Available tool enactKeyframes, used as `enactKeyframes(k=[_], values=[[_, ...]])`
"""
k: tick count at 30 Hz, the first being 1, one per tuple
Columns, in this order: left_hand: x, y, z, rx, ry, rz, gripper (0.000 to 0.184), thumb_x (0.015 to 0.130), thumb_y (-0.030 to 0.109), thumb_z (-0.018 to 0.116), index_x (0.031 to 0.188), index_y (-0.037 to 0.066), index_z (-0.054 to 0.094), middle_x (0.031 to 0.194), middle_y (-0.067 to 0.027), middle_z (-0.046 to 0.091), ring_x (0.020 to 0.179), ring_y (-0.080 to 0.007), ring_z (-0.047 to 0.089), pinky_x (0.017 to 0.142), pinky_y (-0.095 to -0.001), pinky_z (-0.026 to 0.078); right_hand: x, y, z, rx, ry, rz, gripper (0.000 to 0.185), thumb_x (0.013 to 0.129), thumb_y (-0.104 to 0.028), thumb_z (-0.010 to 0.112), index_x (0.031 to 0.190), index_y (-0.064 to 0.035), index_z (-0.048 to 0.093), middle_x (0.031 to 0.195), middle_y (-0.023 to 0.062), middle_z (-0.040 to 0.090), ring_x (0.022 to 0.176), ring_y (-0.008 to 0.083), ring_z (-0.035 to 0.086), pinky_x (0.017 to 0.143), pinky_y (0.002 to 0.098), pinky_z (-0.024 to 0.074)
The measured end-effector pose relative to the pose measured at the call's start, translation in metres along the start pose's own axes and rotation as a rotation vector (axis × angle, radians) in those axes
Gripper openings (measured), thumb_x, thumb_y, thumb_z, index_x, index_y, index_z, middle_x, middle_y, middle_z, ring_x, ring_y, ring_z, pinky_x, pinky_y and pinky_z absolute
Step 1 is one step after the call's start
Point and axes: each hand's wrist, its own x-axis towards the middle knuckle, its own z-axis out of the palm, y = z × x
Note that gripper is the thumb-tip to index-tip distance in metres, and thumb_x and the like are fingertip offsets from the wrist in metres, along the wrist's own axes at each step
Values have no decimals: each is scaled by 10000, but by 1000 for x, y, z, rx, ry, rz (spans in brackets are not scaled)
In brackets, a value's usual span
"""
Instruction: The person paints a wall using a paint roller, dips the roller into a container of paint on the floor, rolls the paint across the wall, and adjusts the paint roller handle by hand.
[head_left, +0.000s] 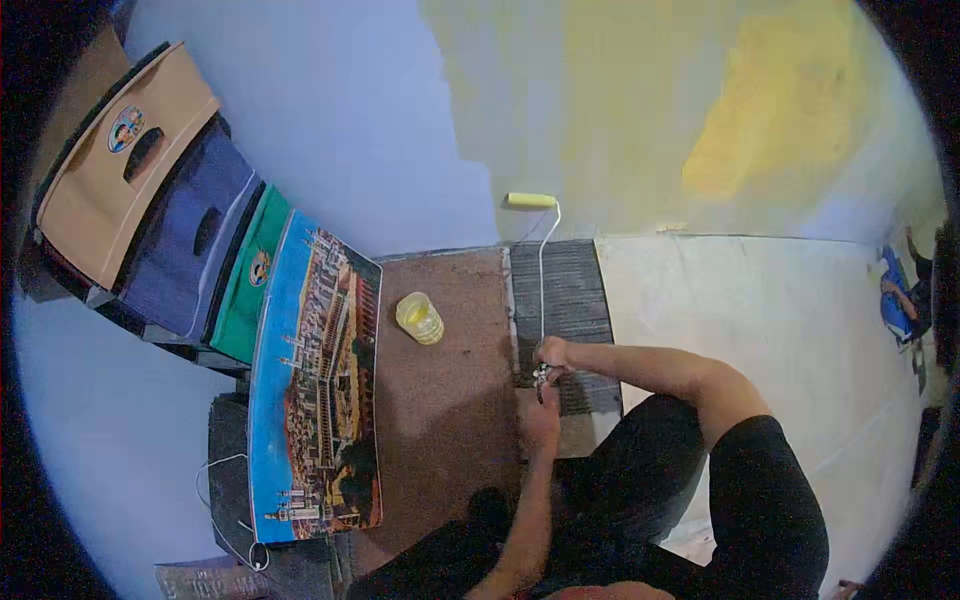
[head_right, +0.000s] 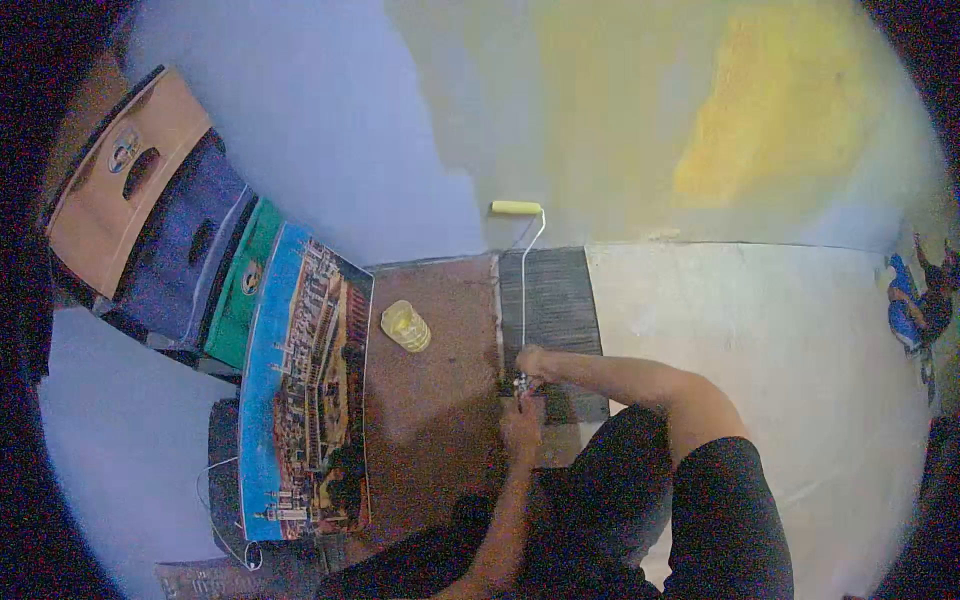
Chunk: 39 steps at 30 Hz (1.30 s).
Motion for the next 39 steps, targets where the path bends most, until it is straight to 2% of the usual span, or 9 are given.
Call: enactKeyframes(k=[3, 6, 9, 14, 17, 21, 26, 32, 39], values=[[7, -13, 12, 41, 17, 12, 745, 916, 594, 316, 792, -69, 633, 724, -287, 596, 712, -448, 597, 640, -516, 446, 2, -3, -5, 79, -36, 116, 343, 724, -270, 704, 982, -60, 621, 906, 120, 649, 839, 293, 636, 704, 383, 524], [2, -2, 7, 10, -8, -2, 766, 910, 597, 328, 739, -89, 623, 738, -308, 590, 738, -464, 593, 645, -520, 447, -8, 0, 1, 683, 78, 209, 275, 735, -234, 697, 905, -35, 610, 788, 113, 616, 794, 297, 627, 681, 368, 537], [-2, 9, -2, 4, -49, -5, 791, 907, 608, 317, 731, -100, 621, 759, -326, 587, 778, -479, 588, 670, -524, 448, -4, 18, 15, 64, 236, -271, 322, 655, -282, 739, 821, -36, 611, 724, 114, 593, 737, 310, 621, 644, 379, 530], [12, -24, 22, 155, -292, -131, 513, 954, 428, 375, 1098, -35, 540, 956, -287, 598, 822, -481, 567, 713, -537, 458, 18, 28, 47, -18, 249, -262, 395, 432, -334, 808, 639, -64, 608, 659, 105, 604, 663, 296, 628, 590, 412, 517], [18, -59, 39, 212, -285, 36, 596, 946, 483, 335, 1027, -57, 573, 910, -300, 603, 822, -489, 570, 710, -537, 458, 42, 33, 68, 106, -7, -86, 378, 452, -375, 796, 573, -73, 603, 637, 115, 594, 670, 318, 619, 609, 438, 509], [23, -72, 50, 92, -100, 82, 799, 913, 596, 303, 804, -124, 631, 790, -331, 597, 827, -480, 592, 725, -514, 457, 28, 28, 45, -159, 196, -470, 641, 414, -387, 858, 831, 4, 570, 818, 170, 595, 809, 386, 583, 699, 414, 503], [15, -39, 21, 70, -138, -27, 800, 914, 596, 312, 727, -118, 621, 649, -296, 581, 662, -447, 601, 627, -497, 460, -8, -7, -19, -1, 122, -328, 534, 508, -318, 827, 882, -6, 607, 823, 156, 608, 806, 359, 602, 703, 418, 502], [3, -3, 7, 131, -261, -293, 511, 941, 426, 402, 1020, -24, 631, 889, -265, 621, 801, -451, 582, 694, -506, 462, -9, -4, -11, -114, 71, -265, 353, 598, -270, 761, 814, -24, 629, 788, 143, 617, 775, 335, 614, 674, 415, 506], [-14, 30, -11, 14, -86, -71, 557, 924, 478, 404, 968, -29, 631, 897, -257, 619, 862, -442, 576, 767, -518, 441, -3, -4, -9, -190, -56, -49, 208, 667, -230, 691, 704, -38, 619, 748, 133, 627, 747, 322, 623, 630, 413, 522]])
